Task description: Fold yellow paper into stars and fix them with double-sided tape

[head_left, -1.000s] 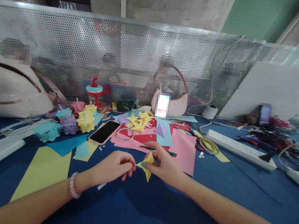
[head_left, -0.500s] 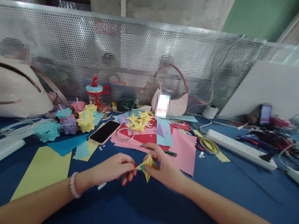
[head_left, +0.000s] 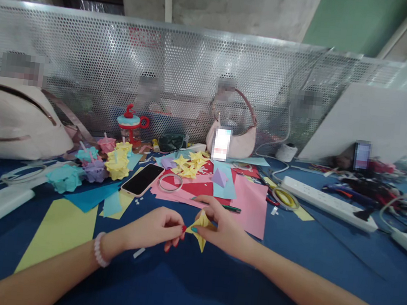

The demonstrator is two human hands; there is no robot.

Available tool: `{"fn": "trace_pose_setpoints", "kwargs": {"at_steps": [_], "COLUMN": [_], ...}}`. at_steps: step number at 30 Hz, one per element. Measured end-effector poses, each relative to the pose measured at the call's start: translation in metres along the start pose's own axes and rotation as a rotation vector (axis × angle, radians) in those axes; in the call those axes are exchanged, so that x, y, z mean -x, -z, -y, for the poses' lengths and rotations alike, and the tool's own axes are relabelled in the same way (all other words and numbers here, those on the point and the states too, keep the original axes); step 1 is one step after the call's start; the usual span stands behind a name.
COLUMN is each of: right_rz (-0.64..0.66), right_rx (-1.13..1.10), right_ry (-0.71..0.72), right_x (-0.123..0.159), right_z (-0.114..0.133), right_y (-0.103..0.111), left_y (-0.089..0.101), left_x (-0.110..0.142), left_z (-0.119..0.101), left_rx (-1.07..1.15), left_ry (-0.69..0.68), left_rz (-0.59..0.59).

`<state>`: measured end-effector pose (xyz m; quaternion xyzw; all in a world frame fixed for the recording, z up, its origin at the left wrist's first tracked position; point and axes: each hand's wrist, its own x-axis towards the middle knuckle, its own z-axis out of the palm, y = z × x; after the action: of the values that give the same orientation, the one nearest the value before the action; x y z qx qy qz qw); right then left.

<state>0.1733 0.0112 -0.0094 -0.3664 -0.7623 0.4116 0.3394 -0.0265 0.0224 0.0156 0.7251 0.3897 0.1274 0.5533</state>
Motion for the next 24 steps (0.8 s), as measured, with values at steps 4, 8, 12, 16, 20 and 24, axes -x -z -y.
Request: {"fn": "trace_pose_setpoints", "kwargs": {"at_steps": [4,8,12,16,20,24], "right_rz": [0.000,-0.004,0.001,0.003,-0.013,-0.042], "right_rx": [-0.001,0.000,0.005,-0.003,-0.011,-0.045], "right_ry": [-0.007,-0.011,-0.007,-0.018,-0.022,-0.025], "right_x": [0.000,0.000,0.000,0.000,0.000,-0.002], "right_z": [0.000,0.001,0.001,0.001,0.001,0.000], "right_y": [0.000,0.000,-0.001,-0.002,-0.001,0.001], "left_y": [0.000,-0.001,-0.005,-0.007,-0.004,-0.007], "left_x": [-0.001,0.000,0.003,0.001,0.004,0.043], "left_z": [0.001,0.001,-0.001,-0.001,-0.001,-0.002], "left_rx": [-0.019,-0.046,-0.128,-0.204,-0.444,-0.364], "left_ry": [0.001,-0.012,-0.029,-0.040,-0.141,-0.164], "left_rz": [-0.011,-0.040,-0.071,-0.117,-0.220,-0.280]}}
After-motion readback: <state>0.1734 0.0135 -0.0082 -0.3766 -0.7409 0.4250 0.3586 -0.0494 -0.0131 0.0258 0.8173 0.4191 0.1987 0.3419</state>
